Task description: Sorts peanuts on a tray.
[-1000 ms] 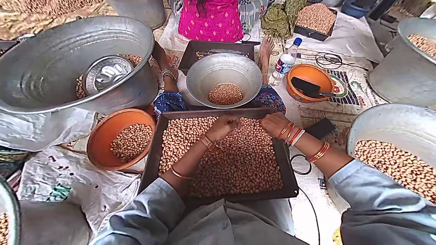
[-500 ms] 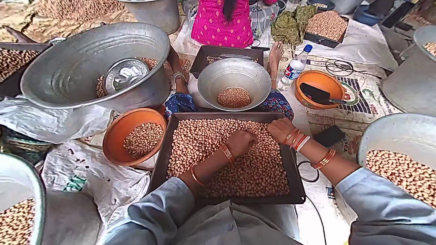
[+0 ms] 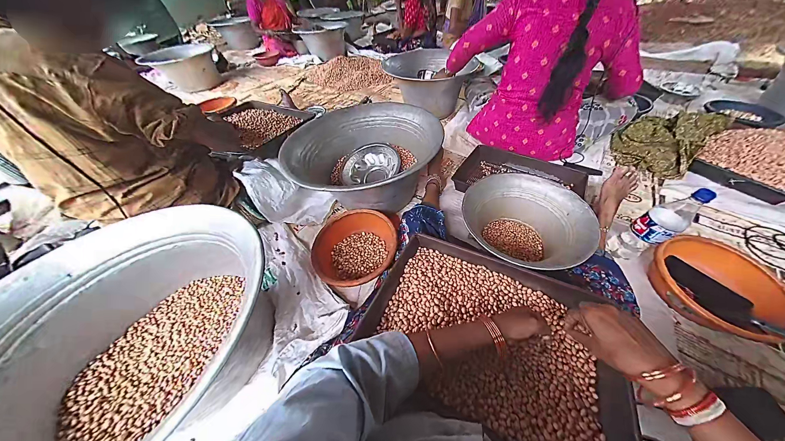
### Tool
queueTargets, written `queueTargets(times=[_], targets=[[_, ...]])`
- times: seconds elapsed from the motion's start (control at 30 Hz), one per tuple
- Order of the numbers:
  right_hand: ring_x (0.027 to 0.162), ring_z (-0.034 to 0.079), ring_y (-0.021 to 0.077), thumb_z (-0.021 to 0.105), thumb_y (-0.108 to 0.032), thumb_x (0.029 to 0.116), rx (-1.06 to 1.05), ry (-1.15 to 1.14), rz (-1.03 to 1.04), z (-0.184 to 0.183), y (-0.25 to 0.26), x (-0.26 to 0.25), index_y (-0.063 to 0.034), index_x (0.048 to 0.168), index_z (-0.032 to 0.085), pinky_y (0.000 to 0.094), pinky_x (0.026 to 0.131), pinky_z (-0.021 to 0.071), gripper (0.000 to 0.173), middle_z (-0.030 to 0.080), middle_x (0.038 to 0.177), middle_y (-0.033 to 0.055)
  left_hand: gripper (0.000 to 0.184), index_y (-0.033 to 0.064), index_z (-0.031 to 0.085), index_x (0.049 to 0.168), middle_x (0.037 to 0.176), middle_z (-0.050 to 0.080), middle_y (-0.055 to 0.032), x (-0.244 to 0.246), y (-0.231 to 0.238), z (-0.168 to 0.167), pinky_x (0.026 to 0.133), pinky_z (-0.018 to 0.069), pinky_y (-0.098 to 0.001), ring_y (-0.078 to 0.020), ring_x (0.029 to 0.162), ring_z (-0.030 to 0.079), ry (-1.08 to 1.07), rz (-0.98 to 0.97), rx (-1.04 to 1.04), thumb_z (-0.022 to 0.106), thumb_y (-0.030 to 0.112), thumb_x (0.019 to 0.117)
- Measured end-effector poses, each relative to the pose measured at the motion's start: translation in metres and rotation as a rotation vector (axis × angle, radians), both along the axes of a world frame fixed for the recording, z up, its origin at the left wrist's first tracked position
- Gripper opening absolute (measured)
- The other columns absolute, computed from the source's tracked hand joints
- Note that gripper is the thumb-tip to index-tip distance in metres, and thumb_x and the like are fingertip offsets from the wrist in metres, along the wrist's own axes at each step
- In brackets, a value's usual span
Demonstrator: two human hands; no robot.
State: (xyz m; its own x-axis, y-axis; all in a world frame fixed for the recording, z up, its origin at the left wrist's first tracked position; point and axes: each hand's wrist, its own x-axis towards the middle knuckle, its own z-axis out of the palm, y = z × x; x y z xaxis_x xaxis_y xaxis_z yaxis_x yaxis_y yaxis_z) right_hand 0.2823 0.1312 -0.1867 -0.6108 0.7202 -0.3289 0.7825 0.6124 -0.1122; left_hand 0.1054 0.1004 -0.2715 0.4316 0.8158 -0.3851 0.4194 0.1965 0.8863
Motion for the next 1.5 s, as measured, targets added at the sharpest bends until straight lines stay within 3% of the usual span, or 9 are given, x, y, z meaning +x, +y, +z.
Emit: queueTargets(times=[0.1, 0.3, 0.43, 0.67, 0.7, 0.83, 1.07, 1.23, 1.5], targets=[[0.098, 0.07, 0.0408, 0.072, -0.013, 0.0936, -0.01, 0.193, 0.114, -0.001, -0.013, -0.007, -0.0049, 0.104, 0.078, 0.058, 0.086, 0.0542, 0.014, 0.073, 0.102, 0.021, 0.03, 0.0013, 0.059, 0.103, 0.082, 0.06, -0.0025, 0.002, -0.003, 0.004, 0.058, 0.0442, -0.0244, -0.0078, 0.063, 0.052, -0.205, 0.139, -0.292, 0.034, 0.017, 0.1106], [0.095, 0.071, 0.041, 0.067, -0.008, 0.0944, 0.059, 0.271, 0.121, -0.006, -0.012, -0.01, -0.0041, 0.106, 0.075, 0.0593, 0.081, 0.0547, 0.015, 0.073, 0.102, 0.0206, 0.029, 0.002, 0.06, 0.112, 0.089, 0.056, -0.0031, -0.002, -0.003, 0.017, 0.065, 0.0441, -0.0288, -0.0104, 0.071, 0.051, -0.08, 0.033, -0.313, 0.038, 0.022, 0.1118], [0.102, 0.07, 0.0425, 0.062, -0.01, 0.0983, 0.049, 0.18, 0.071, -0.011, 0.0, -0.002, -0.0039, 0.112, 0.074, 0.0614, 0.087, 0.0527, 0.019, 0.072, 0.107, 0.0218, 0.036, -0.0026, 0.067, 0.105, 0.086, 0.061, -0.0064, -0.035, 0.015, 0.039, 0.065, 0.0443, -0.0282, -0.0095, 0.067, 0.05, 0.249, -0.035, -0.028, 0.045, 0.025, 0.1103], [0.096, 0.07, 0.0377, 0.064, -0.011, 0.098, 0.017, 0.137, 0.049, -0.019, 0.002, -0.002, -0.008, 0.104, 0.076, 0.0579, 0.08, 0.0533, 0.014, 0.073, 0.099, 0.0161, 0.041, -0.0008, 0.068, 0.093, 0.072, 0.061, -0.0053, -0.182, 0.0, 0.076, 0.06, 0.052, -0.0311, -0.0118, 0.059, 0.057, 0.465, 0.426, 0.224, 0.044, 0.028, 0.112], [0.095, 0.07, 0.0375, 0.064, -0.011, 0.0979, 0.02, 0.144, 0.057, -0.021, 0.002, -0.003, -0.0084, 0.103, 0.076, 0.0575, 0.078, 0.0534, 0.013, 0.073, 0.098, 0.0159, 0.04, 0.0006, 0.067, 0.095, 0.075, 0.062, -0.0057, -0.207, -0.009, 0.08, 0.064, 0.0541, -0.035, -0.0139, 0.064, 0.06, 0.581, 0.475, 0.263, 0.043, 0.027, 0.1123], [0.091, 0.071, 0.0358, 0.062, -0.013, 0.0995, 0.028, 0.158, 0.094, -0.033, 0.0, -0.012, -0.0079, 0.101, 0.075, 0.0555, 0.074, 0.0539, 0.014, 0.073, 0.095, 0.015, 0.041, -0.0017, 0.073, 0.106, 0.106, 0.069, -0.0327, -0.251, -0.039, 0.1, 0.089, 0.0414, -0.079, -0.0562, 0.107, 0.064, 0.975, 0.598, 0.342, 0.042, 0.024, 0.1119], [0.09, 0.071, 0.0344, 0.057, -0.014, 0.1029, 0.098, 0.243, 0.184, -0.065, -0.009, -0.029, -0.0058, 0.115, 0.074, 0.0513, 0.073, 0.0565, 0.022, 0.07, 0.105, 0.0165, 0.01, 0.0065, 0.075, 0.105, 0.105, 0.073, -0.0161, -0.148, -0.012, 0.097, 0.094, 0.0509, -0.0622, -0.037, 0.104, 0.069, 0.671, 0.306, 0.622, 0.071, 0.011, 0.0974], [0.098, 0.07, 0.0369, 0.052, -0.014, 0.105, 0.056, 0.18, 0.143, -0.073, -0.009, -0.029, -0.01, 0.133, 0.068, 0.0528, 0.079, 0.0566, 0.032, 0.067, 0.118, 0.0194, 0.01, 0.0072, 0.078, 0.097, 0.105, 0.074, -0.0171, -0.074, 0.004, 0.044, 0.099, 0.0514, -0.0581, -0.039, 0.11, 0.067, 0.669, 0.032, 0.747, 0.072, 0.002, 0.0913], [0.094, 0.071, 0.0369, 0.048, -0.017, 0.1069, 0.074, 0.176, 0.136, -0.083, -0.007, -0.032, -0.0085, 0.128, 0.068, 0.0527, 0.076, 0.0561, 0.031, 0.068, 0.114, 0.0197, 0.014, 0.0055, 0.078, 0.104, 0.116, 0.069, -0.0201, -0.057, 0.013, -0.003, 0.103, 0.0497, -0.053, -0.0395, 0.12, 0.062, 0.809, -0.034, 0.811, 0.073, 0.01, 0.0924]])
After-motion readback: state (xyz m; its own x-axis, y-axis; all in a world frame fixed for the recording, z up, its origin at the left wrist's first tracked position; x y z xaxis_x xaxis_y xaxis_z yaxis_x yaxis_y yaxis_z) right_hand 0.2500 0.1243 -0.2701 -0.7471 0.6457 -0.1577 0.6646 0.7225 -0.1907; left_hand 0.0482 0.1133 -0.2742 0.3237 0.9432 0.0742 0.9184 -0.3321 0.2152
